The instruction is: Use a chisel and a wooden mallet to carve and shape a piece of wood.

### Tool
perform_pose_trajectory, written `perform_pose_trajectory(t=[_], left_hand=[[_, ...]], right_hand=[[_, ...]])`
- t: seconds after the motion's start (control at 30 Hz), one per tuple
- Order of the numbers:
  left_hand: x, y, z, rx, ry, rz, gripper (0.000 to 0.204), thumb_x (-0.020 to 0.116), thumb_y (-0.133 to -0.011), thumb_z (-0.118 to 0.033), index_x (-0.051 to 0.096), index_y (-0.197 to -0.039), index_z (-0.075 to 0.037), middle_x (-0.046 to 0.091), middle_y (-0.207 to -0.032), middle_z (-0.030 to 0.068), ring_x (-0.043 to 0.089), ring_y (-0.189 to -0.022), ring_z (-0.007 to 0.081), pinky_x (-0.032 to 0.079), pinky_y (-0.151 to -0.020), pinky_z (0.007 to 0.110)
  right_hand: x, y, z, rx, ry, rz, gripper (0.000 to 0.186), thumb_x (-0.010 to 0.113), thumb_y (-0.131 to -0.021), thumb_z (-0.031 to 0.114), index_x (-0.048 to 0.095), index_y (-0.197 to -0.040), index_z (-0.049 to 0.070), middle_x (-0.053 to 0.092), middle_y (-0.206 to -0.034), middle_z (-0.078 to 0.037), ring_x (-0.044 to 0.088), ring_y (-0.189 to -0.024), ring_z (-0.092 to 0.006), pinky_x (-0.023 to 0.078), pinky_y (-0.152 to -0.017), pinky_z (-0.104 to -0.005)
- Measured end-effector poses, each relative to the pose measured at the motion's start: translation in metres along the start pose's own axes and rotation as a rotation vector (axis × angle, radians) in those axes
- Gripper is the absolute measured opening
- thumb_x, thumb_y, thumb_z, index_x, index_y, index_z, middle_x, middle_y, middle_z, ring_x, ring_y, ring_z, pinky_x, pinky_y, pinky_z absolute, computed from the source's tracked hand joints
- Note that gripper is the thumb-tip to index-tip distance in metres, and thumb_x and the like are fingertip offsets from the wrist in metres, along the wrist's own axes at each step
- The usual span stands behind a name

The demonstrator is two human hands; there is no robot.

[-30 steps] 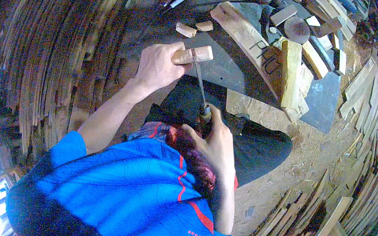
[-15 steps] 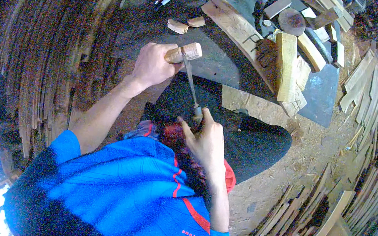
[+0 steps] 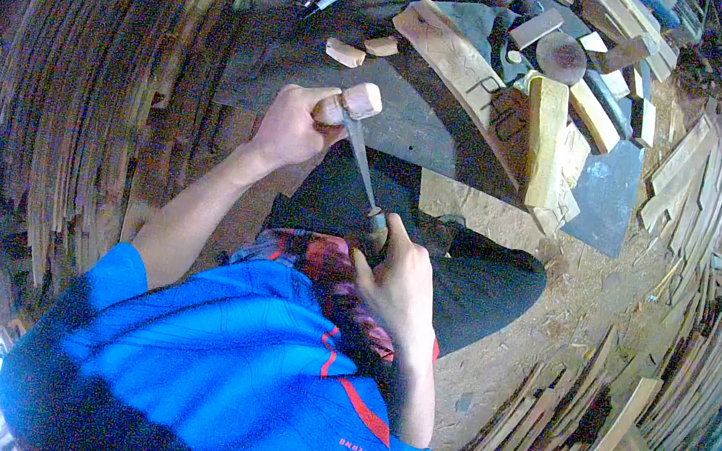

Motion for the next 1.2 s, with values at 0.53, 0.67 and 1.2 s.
perform_pose_trajectory(t=[0.53, 0.67, 1.2], left_hand=[[-0.013, 0.007, 0.005, -0.062, -0.053, -0.137, 0.022, 0.074, -0.063, -0.014, 0.055, -0.069, -0.004, 0.059, -0.063, 0.0169, 0.060, -0.064, 0.0400, 0.047, -0.059, 0.044], [-0.012, 0.006, 0.003, -0.028, 0.001, -0.123, 0.021, 0.073, -0.063, -0.013, 0.056, -0.071, -0.003, 0.058, -0.062, 0.0171, 0.061, -0.063, 0.0395, 0.046, -0.058, 0.044], [0.004, 0.016, 0.007, -0.138, 0.486, 0.185, 0.018, 0.069, -0.079, -0.009, 0.056, -0.069, -0.002, 0.052, -0.055, 0.0002, 0.050, -0.052, 0.0109, 0.038, -0.050, 0.031]], right_hand=[[0.011, -0.003, 0.007, -0.071, 0.159, -0.034, 0.034, 0.071, -0.081, 0.020, 0.047, -0.101, 0.005, 0.061, -0.069, -0.022, 0.063, -0.068, -0.0420, 0.050, -0.059, -0.0488], [0.006, -0.002, 0.008, -0.023, 0.148, 0.007, 0.034, 0.071, -0.080, 0.018, 0.047, -0.100, 0.004, 0.061, -0.070, -0.022, 0.063, -0.069, -0.0424, 0.050, -0.059, -0.0489], [-0.017, -0.003, -0.006, -0.019, 0.124, 0.044, 0.035, 0.072, -0.074, 0.009, 0.056, -0.103, 0.002, 0.063, -0.074, -0.023, 0.065, -0.073, -0.0423, 0.050, -0.062, -0.0464]])
Point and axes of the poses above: each hand's wrist, its own y-axis away from the middle knuckle, its own x-axis out of the palm, z = x × y, the point moved 8 cm from there along -y, towards the middle knuckle
